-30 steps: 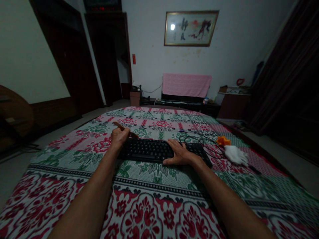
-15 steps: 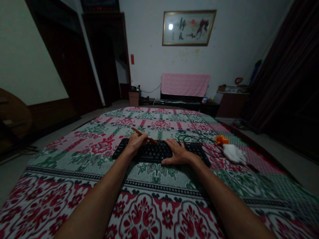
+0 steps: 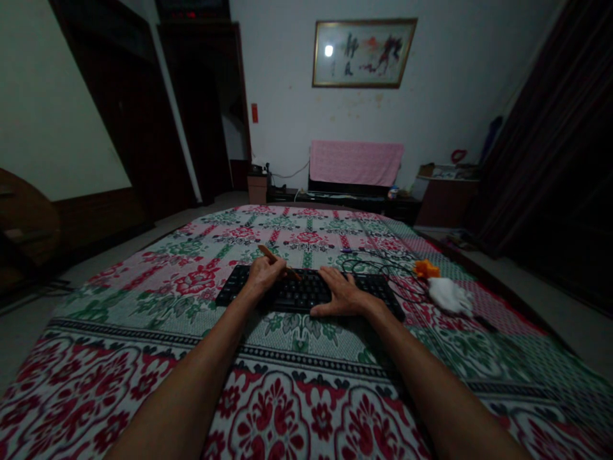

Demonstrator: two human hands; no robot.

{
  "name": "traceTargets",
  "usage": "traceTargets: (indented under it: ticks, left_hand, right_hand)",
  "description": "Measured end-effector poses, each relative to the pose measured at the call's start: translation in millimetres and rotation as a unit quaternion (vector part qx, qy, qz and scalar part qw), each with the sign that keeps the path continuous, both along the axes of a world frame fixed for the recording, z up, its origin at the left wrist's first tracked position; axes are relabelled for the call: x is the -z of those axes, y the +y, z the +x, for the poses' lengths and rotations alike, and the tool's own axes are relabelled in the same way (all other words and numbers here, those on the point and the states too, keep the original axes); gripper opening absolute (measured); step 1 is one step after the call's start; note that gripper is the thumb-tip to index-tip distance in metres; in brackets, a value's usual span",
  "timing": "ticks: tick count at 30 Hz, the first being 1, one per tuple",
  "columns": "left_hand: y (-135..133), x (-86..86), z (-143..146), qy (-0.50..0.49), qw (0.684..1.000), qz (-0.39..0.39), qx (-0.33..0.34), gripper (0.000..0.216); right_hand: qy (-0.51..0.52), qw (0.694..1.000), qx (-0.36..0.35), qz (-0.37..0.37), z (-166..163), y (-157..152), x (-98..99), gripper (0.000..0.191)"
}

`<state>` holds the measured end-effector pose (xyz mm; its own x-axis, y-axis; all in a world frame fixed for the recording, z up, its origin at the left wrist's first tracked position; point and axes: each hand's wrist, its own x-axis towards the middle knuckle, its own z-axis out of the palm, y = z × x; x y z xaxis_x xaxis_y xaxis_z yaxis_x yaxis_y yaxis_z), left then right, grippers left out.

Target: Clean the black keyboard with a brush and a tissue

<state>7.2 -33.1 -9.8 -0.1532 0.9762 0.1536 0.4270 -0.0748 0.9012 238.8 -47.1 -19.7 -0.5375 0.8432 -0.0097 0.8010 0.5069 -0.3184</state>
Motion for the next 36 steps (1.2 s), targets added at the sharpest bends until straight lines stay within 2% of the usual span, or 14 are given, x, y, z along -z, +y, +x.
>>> traceTargets:
  ticks: [3,5,8,11,16,18,21,25,29,31,34,36]
  left_hand:
    - [2,-4.4,-3,0.044,0.998,0.008,-0.043,0.031]
    - [1,-5.8,0,0.018,0.999,0.012,-0.047,0.03]
    - [0,-2.8,8,-0.052,0.998,0.022,-0.004,0.03]
    - [1,2.2,9,-0.042,0.999,0.026,0.022,0.031]
    - [0,-2.1,-5,0.013,0.999,0.005,-0.043,0.027]
    - [-2,-5.6,-6,-0.022,0.998,-0.001,-0.051,0.025]
    - [-4,-7.4,-3,-0.073,0.997,0.003,-0.026,0.026]
    - [-4,-7.4,-6,0.028,0.999,0.007,-0.036,0.028]
    - [-4,-13.3,-15,0.077,0.993,-0.009,-0.092,0.026]
    - [-5,-15.7,-16,0.053,0.993,-0.015,-0.109,0.023]
    - [-5,-14.8,-14,-0.018,0.997,-0.008,-0.074,0.021]
    - [-3,-12.5,-14,-0.02,0.998,-0.003,-0.059,0.021]
  right_hand:
    - [-0.011,1.0,0.009,-0.002,-1,-2,-2.5,0.118]
    - [-0.015,1.0,0.013,-0.005,-2,-3,-3.8,0.118]
    - [-0.01,1.0,0.009,-0.008,-2,-3,-3.8,0.118]
    - [0.002,1.0,0.006,-0.004,-1,-2,-2.2,0.119]
    - [-0.002,1.0,0.003,-0.008,0,-1,-2.4,0.119]
    - [-0.003,1.0,0.004,-0.008,-1,-2,-3.5,0.119]
    - [-0.008,1.0,0.009,-0.009,-1,-3,-4.6,0.119]
    - [-0.011,1.0,0.009,-0.008,-1,-2,-3.5,0.12]
    - [-0.004,1.0,0.005,-0.003,0,-1,-0.9,0.12]
    - [-0.003,1.0,0.004,-0.002,0,0,-0.3,0.12]
    - [0.0,1.0,0.003,-0.003,0,0,0.1,0.12]
    - [0.001,1.0,0.006,-0.003,0,0,0.2,0.12]
